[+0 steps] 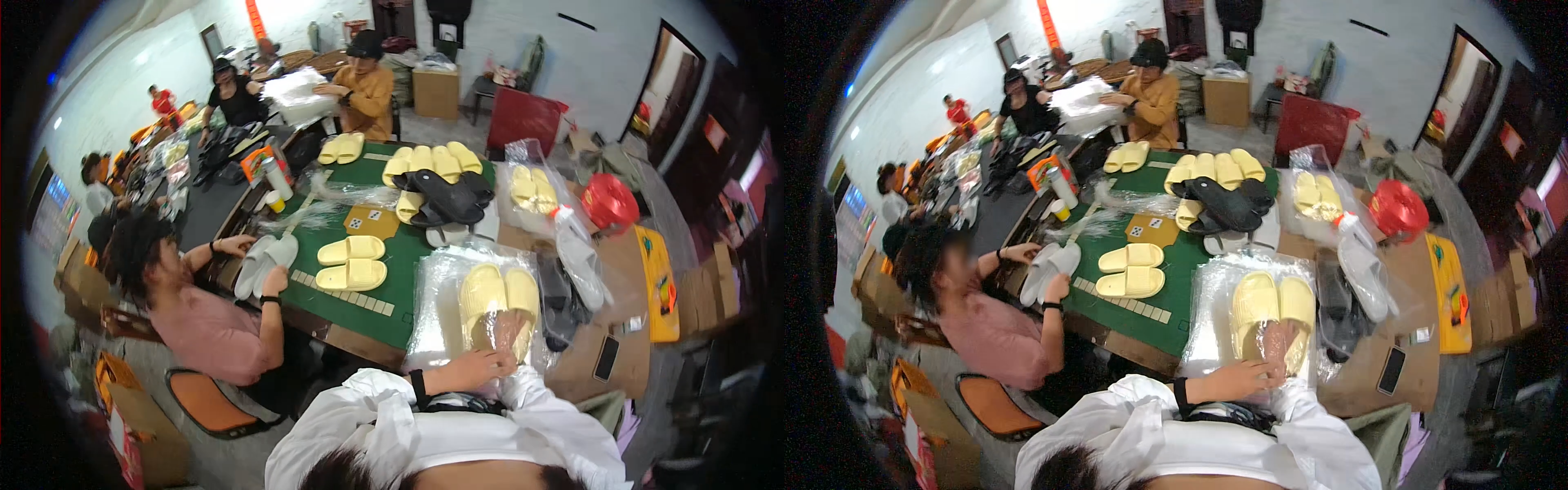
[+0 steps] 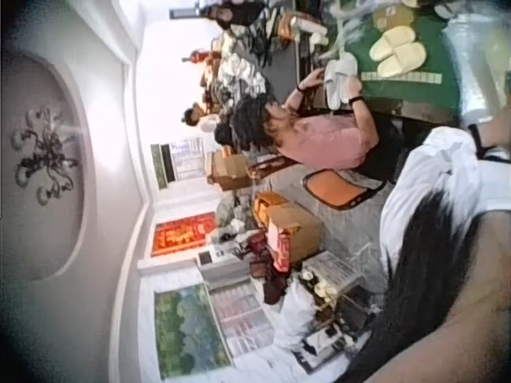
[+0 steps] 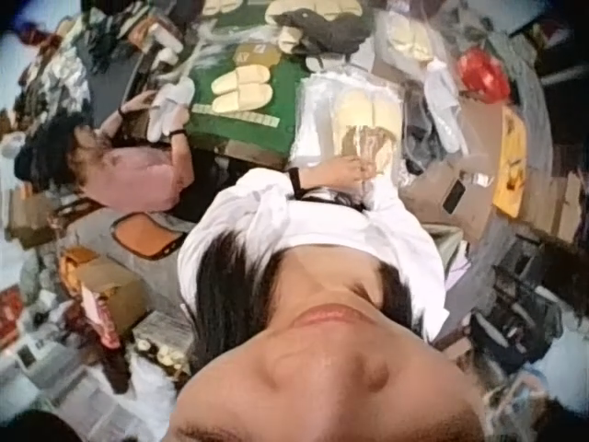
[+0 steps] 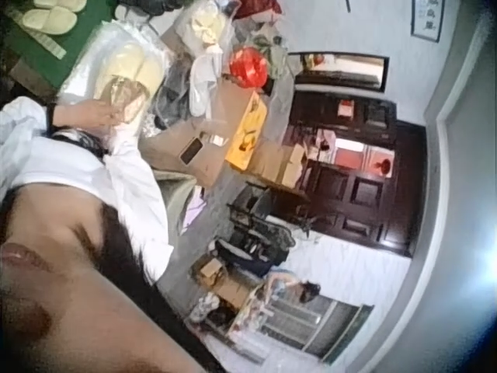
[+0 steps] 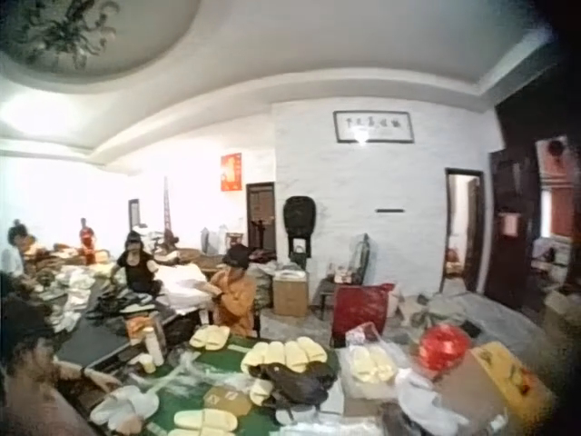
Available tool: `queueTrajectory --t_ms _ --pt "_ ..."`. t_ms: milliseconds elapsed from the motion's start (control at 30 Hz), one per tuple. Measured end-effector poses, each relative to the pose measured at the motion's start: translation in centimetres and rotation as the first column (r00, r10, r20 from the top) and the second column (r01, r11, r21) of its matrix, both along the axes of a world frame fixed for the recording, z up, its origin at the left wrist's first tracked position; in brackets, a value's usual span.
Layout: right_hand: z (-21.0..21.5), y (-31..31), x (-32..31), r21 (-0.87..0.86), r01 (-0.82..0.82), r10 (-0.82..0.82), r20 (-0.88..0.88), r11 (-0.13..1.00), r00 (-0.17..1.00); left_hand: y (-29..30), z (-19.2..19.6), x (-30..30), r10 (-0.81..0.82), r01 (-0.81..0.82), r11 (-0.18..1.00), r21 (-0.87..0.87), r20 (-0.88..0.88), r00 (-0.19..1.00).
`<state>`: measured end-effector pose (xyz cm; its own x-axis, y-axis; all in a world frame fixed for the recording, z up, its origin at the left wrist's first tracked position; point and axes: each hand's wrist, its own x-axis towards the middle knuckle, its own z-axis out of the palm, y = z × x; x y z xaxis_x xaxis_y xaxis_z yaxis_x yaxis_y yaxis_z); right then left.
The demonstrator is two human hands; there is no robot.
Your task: The recorder is seen putting slippers into plastic bags at a shoe manufacturing facility.
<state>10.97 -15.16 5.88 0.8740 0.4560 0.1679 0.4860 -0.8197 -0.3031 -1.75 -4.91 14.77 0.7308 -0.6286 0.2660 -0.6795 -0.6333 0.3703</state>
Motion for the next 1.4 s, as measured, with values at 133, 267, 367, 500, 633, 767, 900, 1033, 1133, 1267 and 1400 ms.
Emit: queueTrajectory --t_ms 133,267,367,500,633,767,900,1033,1133,1267,1400 --pt "-1.9 -4.9 -1.3 -0.007 0.012 -0.012 0.036 1.0 0.999 2.0 0.8 0.2 -0.16 0.154 0.98 -0.126 -0.039 0.986" --pt "1.8 4.2 2.3 -0.02 0.015 -0.014 0.073 1.0 0.997 3.7 3.1 0.8 -0.259 0.239 0.946 -0.218 -0.065 0.964" --pt "2.0 5.5 3.0 -0.045 -0.018 0.023 0.11 0.999 0.994 5.2 3.3 1.3 -0.251 0.228 0.949 -0.218 -0.083 0.964" --pt "-0.4 3.9 0.1 -0.087 -0.098 0.112 0.162 0.991 0.981 7.2 2.7 1.9 -0.286 0.253 0.938 -0.235 -0.118 0.951" --pt "-3.6 3.1 -5.6 -0.14 -0.18 0.208 0.219 0.974 0.954 9.2 -1.3 2.4 -0.186 0.15 0.981 -0.126 -0.362 0.913" --pt "-2.3 1.6 -12.2 -0.223 -0.218 0.166 -0.231 0.95 0.959 10.5 -2.9 3.1 -0.379 0.31 0.924 -0.223 -0.434 0.818" --pt "2.3 -0.4 -14.2 -0.031 -0.867 0.511 -0.797 0.498 0.322 11.8 -5.2 3.4 -0.45 0.242 0.892 -0.382 -0.703 0.55" --pt "14.6 0.5 -8.7 0.472 -0.124 0.487 -0.855 0.873 0.179 12.5 -6.7 4.9 -0.261 -0.094 0.908 -0.408 -0.727 0.635" --pt "19.4 3.1 -3.3 0.451 -0.139 0.472 -0.839 0.882 0.272 13.1 -5.8 6.3 -0.111 -0.19 0.911 -0.366 -0.662 0.741" --pt "17.2 6.7 1.3 0.445 -0.204 0.489 -0.795 0.872 0.359 12.9 -8.5 6.6 -0.037 -0.186 0.925 -0.332 -0.566 0.824" --pt "12.7 10.5 6.1 0.522 -0.154 0.494 -0.611 0.839 0.618 13.1 -9.8 4.9 0.114 -0.06 0.992 0.11 -0.584 0.804"
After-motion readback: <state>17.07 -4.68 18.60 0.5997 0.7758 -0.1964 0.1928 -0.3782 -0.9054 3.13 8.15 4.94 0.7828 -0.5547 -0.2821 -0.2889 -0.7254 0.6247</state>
